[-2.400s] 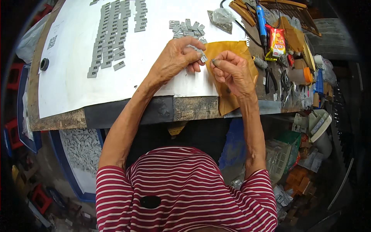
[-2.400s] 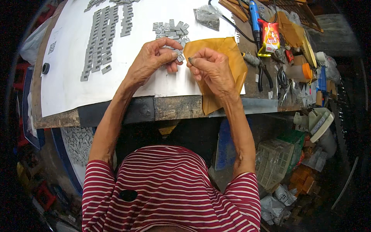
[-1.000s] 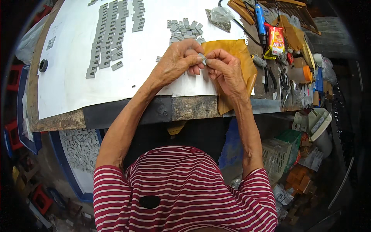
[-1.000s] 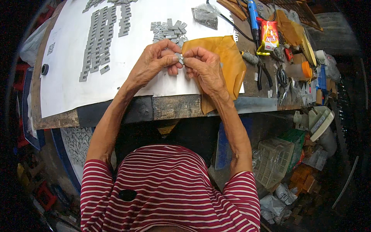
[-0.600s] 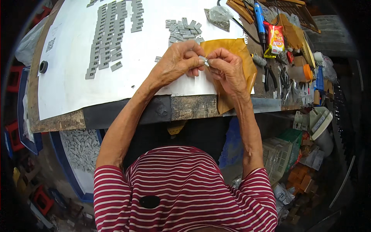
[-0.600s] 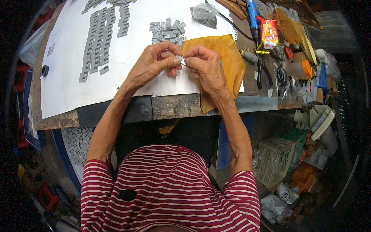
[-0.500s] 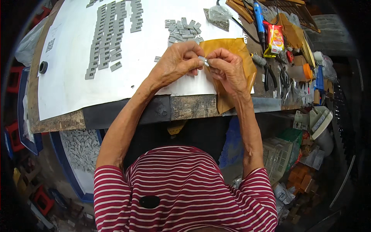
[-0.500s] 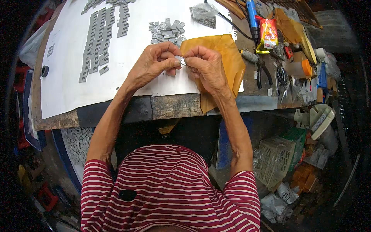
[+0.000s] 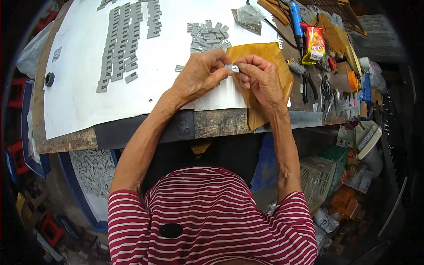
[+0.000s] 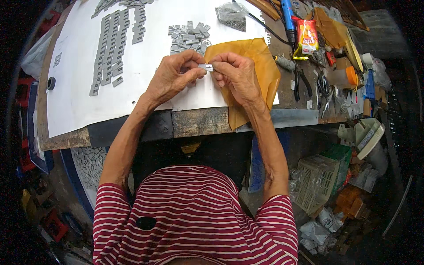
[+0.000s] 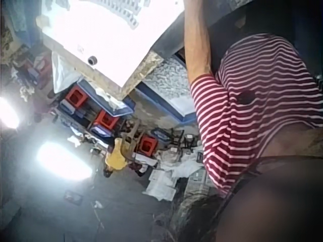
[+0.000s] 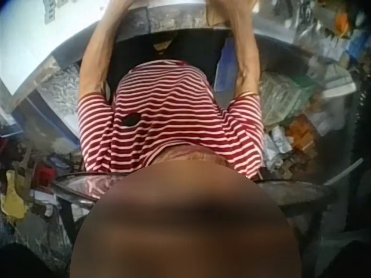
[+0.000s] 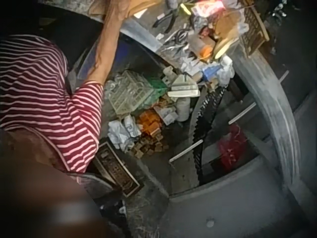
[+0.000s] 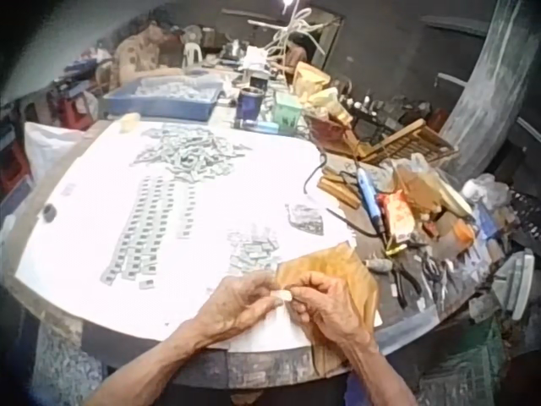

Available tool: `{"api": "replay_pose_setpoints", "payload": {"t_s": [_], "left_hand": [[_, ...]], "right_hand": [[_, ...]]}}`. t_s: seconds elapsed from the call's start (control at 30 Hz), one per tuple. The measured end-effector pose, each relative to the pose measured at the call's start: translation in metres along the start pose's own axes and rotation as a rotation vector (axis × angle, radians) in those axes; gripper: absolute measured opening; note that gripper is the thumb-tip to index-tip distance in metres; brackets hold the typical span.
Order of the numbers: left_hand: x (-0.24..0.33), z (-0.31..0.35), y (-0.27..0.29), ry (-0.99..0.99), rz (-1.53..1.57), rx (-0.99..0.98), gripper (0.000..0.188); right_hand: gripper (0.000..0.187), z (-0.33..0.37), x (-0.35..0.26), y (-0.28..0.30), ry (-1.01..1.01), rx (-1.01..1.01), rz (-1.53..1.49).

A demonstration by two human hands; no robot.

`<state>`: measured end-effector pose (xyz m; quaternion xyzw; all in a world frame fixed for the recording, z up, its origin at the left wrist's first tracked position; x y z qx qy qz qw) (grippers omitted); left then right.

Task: Organizing small gray components into rows on a workbench surface.

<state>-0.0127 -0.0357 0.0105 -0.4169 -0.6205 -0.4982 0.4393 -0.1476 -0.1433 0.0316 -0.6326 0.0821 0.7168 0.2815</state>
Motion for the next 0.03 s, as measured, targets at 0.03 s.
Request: {"api": "replay_pose_setpoints", "payload": {"t_s": [0.03], "left_hand": [[-0.0003,-0.0003,-0.0003,0.01,0.0,0.006,0.016]], "right_hand": [[0.009,0.0002,-0.0002,0.0,0.003,0.001,-0.01]]}}
Point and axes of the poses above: each hand's wrist, its own z-axis away from the middle knuckle, its own y-axis out of the back of the hand, x = y × z, the point moved 1 cm from there along -z, towards the middle knuckle, and after that the axes turned 8 degrees about -x, right-handed, at the moved point
